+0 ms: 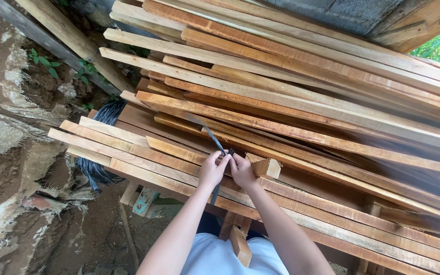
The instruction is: Tying bundles of thin wood planks together using plastic straps.
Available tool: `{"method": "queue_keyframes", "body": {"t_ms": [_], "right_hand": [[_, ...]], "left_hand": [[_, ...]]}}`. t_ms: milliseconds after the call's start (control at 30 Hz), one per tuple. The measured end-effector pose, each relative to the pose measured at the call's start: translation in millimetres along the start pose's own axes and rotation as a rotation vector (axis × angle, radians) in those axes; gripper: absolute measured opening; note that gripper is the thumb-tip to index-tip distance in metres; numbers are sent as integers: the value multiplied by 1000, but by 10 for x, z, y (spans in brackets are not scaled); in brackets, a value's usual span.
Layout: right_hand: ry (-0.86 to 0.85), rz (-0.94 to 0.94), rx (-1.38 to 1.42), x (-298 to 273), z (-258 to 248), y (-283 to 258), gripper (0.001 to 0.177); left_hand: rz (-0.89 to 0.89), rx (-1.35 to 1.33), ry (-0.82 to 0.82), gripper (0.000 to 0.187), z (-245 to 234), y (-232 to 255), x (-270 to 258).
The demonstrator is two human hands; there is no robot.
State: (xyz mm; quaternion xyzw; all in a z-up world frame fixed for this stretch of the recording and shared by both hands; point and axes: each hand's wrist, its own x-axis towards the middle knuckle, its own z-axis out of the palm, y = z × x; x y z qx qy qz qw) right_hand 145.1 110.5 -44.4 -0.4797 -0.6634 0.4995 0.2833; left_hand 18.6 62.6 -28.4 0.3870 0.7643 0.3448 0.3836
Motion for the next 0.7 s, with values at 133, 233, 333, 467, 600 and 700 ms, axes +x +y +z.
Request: {"method": "queue_keyframes", "body": {"t_ms": [133,233,333,467,600,700], "right_hand": [[86,-38,-54,6,97,75,26],[141,-6,-68,34,210,404,29],[188,19,-151,44,219,342,32],[227,85,-123,87,229,283,32],[266,159,-110,114,239,251,31],[275,193,-104,132,278,312,32]], "left_hand": [[-152,-5,-30,33,56,-219,171],[-152,-85,37,22,65,-377,184],[-160,-167,44,22,14,-300,73],[60,-50,47,18,2,-239,-50],[151,10,60,10,54,-307,-65],[173,67,43,12,44,-310,-84]]}}
